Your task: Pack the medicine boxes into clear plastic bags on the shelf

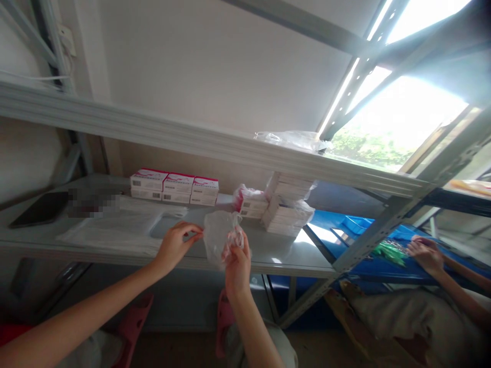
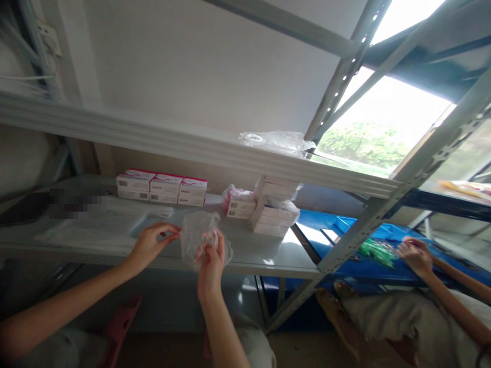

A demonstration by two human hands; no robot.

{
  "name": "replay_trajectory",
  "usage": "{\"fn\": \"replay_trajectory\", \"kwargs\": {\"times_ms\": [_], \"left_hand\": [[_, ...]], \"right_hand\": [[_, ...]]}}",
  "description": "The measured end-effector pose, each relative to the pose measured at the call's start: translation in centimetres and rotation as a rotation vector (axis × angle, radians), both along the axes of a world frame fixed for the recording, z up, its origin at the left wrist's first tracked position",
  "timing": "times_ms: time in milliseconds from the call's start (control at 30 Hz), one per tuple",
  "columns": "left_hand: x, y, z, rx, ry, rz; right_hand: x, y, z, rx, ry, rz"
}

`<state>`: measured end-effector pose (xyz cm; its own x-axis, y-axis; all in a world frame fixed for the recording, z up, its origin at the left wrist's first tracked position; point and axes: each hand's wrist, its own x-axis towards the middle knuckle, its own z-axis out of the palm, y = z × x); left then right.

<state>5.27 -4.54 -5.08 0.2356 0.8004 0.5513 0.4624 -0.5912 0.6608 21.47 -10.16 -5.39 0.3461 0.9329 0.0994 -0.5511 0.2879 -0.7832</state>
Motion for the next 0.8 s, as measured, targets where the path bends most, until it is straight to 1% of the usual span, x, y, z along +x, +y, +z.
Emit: {"fn": "replay_trajectory", "kwargs": {"times_ms": [67,167,267,333,533,667,800], "left_hand": [[-0.2,-0.1,-0.1,-0.037,-0.029,-0.015],[-0.7,-0.2,-0.5,-0.083,-0.073,-0.048],[-1.3,-0.2,-1.0,-0.118,-0.14,-0.019],[-1.7,-0.2,-1.1,-0.144,-0.18,0.003],[-2.0,-0.9,-0.1,-0.169,-0.246,-0.005],[-2.1,-1.2,0.4,-0.149,-0.256,0.001],[-2.7,-1.1,0.7,-0.13,-0.209,-0.007]], "right_hand": [[0.4,-0.1,-0.1,-0.004,-0.01,-0.019],[1.2,-0.3,-0.2,0.006,0.033,-0.043],[2.0,-0.3,-0.4,0.007,0.073,-0.062],[2.6,-0.2,-0.6,0.006,0.057,-0.069],[4.2,-0.1,-0.9,-0.012,-0.055,-0.037],[4.7,-0.3,-0.6,-0.004,-0.13,-0.061],[5.8,-0.2,-0.3,-0.018,-0.17,-0.121]]}}
